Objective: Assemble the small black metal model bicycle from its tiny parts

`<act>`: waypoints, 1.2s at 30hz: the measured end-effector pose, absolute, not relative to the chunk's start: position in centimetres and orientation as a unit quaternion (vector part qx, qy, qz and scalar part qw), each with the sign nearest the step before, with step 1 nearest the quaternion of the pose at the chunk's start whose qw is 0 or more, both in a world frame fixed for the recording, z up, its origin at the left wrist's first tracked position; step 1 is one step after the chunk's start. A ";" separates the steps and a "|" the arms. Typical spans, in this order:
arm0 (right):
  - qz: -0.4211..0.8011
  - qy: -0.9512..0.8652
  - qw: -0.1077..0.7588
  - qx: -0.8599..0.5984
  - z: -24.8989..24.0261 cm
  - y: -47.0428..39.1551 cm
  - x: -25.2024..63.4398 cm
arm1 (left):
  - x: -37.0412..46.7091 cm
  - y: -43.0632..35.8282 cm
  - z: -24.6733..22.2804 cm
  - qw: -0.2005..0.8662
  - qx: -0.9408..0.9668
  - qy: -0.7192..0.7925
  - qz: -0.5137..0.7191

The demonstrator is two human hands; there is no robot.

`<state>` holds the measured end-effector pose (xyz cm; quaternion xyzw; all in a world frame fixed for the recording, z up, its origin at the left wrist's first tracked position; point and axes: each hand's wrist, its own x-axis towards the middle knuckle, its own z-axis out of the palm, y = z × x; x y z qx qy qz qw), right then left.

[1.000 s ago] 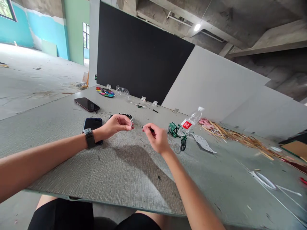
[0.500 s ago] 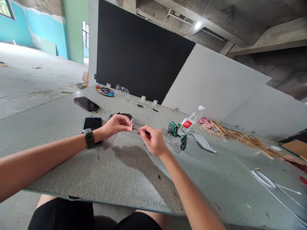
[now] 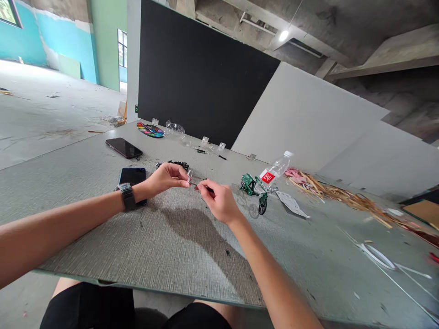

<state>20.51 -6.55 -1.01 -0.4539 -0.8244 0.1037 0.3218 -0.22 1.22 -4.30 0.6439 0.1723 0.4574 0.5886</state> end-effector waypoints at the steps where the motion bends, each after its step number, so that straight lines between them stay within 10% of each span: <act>1: 0.102 -0.828 0.317 -0.452 -1.0 -6.5 20.5 | -0.3 1.2 -4.2 0.589 0.643 0.177 0.457; 27: -0.317 -0.873 0.146 -0.342 -1.9 -7.0 21.4 | -1.1 1.1 -3.7 0.784 0.510 0.231 0.267; 36: -0.230 -0.824 0.237 -0.460 -1.8 -5.8 21.1 | -0.7 1.4 -3.3 0.679 0.584 0.264 0.357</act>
